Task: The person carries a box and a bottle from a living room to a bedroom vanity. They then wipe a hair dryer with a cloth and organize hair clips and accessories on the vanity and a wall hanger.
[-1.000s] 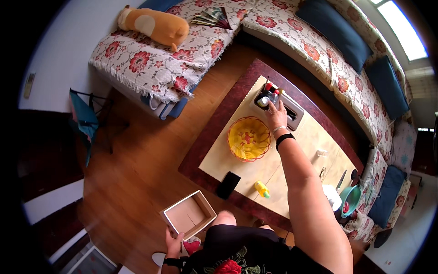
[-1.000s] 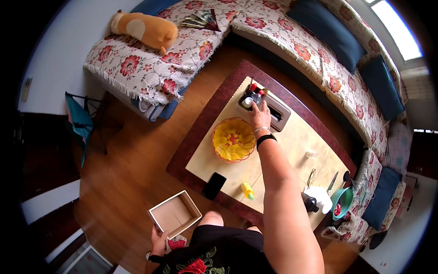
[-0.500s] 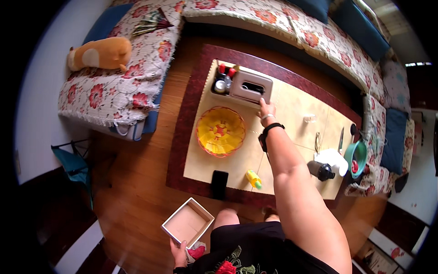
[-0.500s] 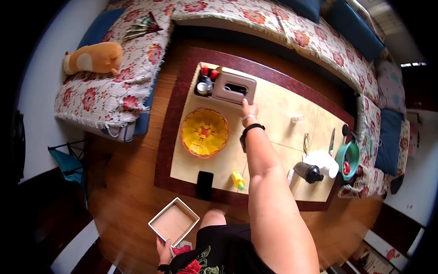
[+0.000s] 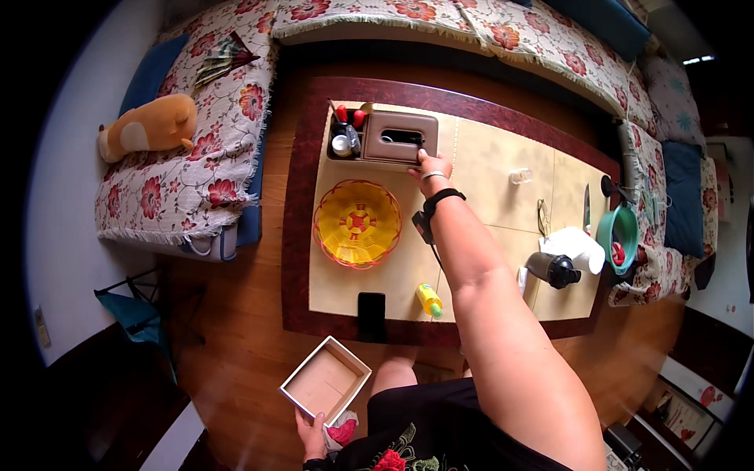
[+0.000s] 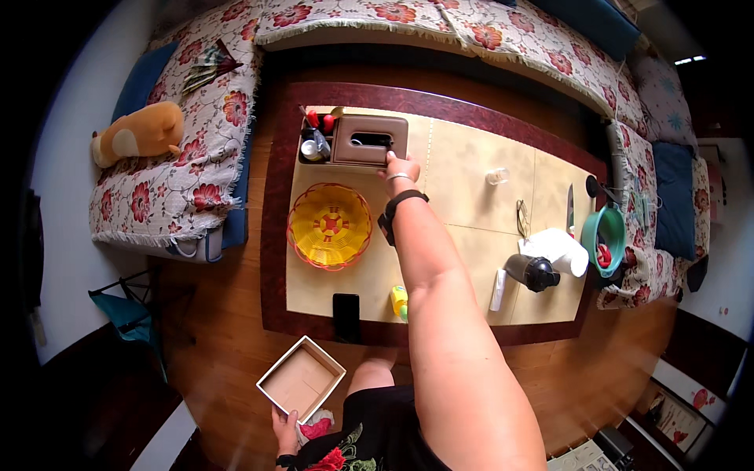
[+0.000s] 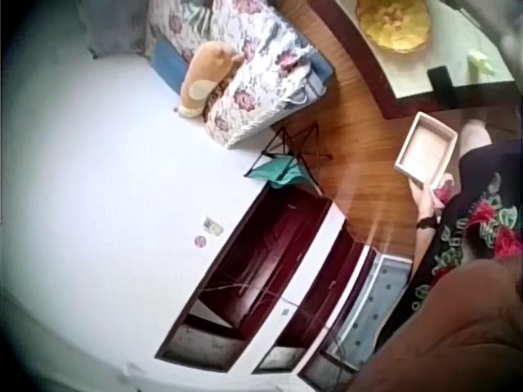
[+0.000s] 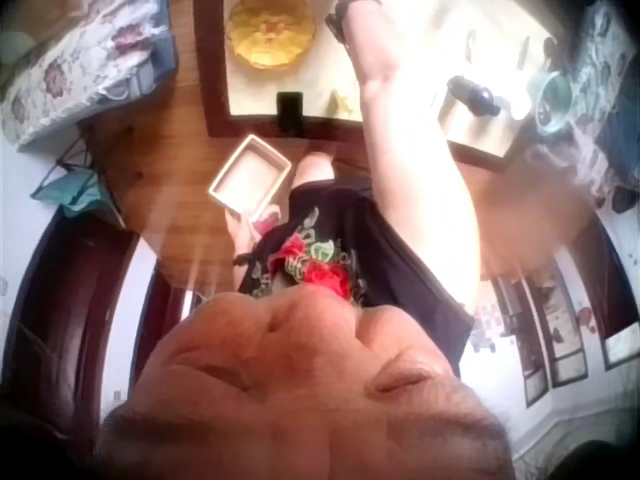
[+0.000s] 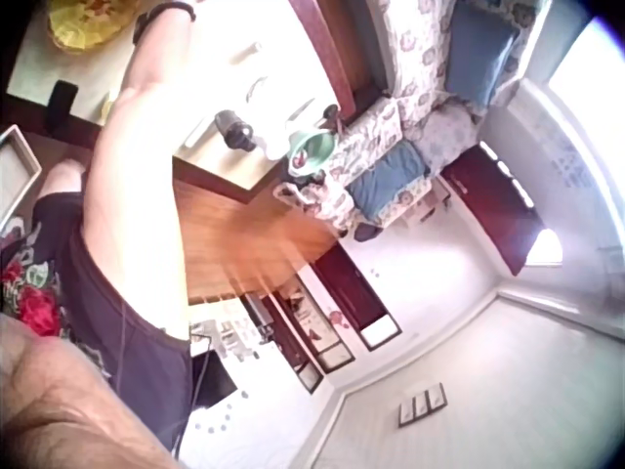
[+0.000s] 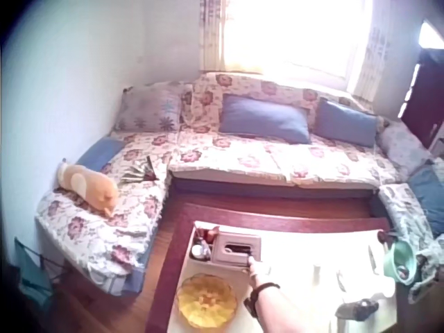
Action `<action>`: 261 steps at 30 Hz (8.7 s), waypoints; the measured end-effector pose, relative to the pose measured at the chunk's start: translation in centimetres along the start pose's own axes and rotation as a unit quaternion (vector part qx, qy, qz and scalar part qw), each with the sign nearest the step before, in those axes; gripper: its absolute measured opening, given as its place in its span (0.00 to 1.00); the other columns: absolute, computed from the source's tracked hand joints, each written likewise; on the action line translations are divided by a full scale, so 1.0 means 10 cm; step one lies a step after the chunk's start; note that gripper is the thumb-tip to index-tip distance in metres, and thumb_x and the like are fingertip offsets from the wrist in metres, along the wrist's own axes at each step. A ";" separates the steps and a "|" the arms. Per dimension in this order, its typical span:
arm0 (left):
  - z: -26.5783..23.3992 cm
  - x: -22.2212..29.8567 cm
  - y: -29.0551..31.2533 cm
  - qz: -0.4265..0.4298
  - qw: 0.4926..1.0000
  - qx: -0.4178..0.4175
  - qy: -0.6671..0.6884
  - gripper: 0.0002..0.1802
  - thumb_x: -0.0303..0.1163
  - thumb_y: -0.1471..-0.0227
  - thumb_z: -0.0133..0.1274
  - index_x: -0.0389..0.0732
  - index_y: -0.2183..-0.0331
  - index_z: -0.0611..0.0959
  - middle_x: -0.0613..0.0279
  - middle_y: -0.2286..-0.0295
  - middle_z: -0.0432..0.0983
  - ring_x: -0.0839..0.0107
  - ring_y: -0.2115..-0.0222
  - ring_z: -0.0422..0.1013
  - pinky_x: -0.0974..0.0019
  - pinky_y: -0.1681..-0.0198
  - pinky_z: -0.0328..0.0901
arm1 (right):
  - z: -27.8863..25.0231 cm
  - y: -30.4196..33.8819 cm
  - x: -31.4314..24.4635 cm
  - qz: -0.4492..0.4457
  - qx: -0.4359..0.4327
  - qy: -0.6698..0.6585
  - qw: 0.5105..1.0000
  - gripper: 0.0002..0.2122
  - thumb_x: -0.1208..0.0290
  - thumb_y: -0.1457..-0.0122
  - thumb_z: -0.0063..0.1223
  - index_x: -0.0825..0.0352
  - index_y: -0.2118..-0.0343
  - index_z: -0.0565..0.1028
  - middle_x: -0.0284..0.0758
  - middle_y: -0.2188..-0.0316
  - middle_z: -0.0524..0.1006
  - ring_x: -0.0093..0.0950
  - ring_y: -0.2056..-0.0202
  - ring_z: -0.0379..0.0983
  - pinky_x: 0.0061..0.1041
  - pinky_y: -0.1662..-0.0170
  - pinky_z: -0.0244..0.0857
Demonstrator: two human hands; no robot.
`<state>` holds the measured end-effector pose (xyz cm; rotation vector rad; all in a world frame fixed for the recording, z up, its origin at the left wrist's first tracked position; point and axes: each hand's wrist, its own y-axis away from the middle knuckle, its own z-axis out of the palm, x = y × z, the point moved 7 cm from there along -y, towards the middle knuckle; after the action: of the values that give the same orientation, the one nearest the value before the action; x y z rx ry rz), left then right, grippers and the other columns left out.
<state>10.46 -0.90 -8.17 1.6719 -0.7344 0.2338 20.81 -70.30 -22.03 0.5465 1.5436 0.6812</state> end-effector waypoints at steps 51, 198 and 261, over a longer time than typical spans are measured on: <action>0.27 -0.19 0.19 0.027 0.999 -0.006 -0.036 0.46 0.17 0.57 0.56 0.34 0.40 0.51 0.50 0.49 0.65 0.63 0.49 0.64 0.63 0.46 0.59 | -2.12 -0.32 -0.25 -0.069 0.036 0.209 0.975 0.23 0.64 0.59 0.67 0.65 0.59 0.73 0.39 0.66 0.77 0.36 0.71 0.76 0.43 0.77 0.74; 6.65 -3.22 6.72 0.121 0.420 -0.839 -0.323 0.53 0.31 0.64 0.71 0.40 0.40 0.58 0.60 0.48 0.63 0.69 0.47 0.61 0.64 0.43 0.55 | -10.95 4.85 -0.07 -0.352 0.108 -0.369 0.853 0.26 0.66 0.45 0.59 0.65 0.44 0.63 0.31 0.52 0.71 0.24 0.50 0.67 0.25 0.47 0.63; 12.76 -14.91 16.81 -0.301 0.092 -0.806 -0.501 0.26 0.44 0.43 0.48 0.40 0.47 0.67 0.60 0.52 0.70 0.65 0.52 0.68 0.59 0.46 0.61 | -25.11 4.41 -0.61 -0.439 0.479 -0.325 0.687 0.45 0.68 0.53 0.66 0.69 0.38 0.45 0.39 0.42 0.58 0.30 0.40 0.54 0.32 0.38 0.49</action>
<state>-233.64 -81.53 17.62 -0.6628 -0.4740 -1.9038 -230.83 -68.33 19.39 0.6022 1.1397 -1.0685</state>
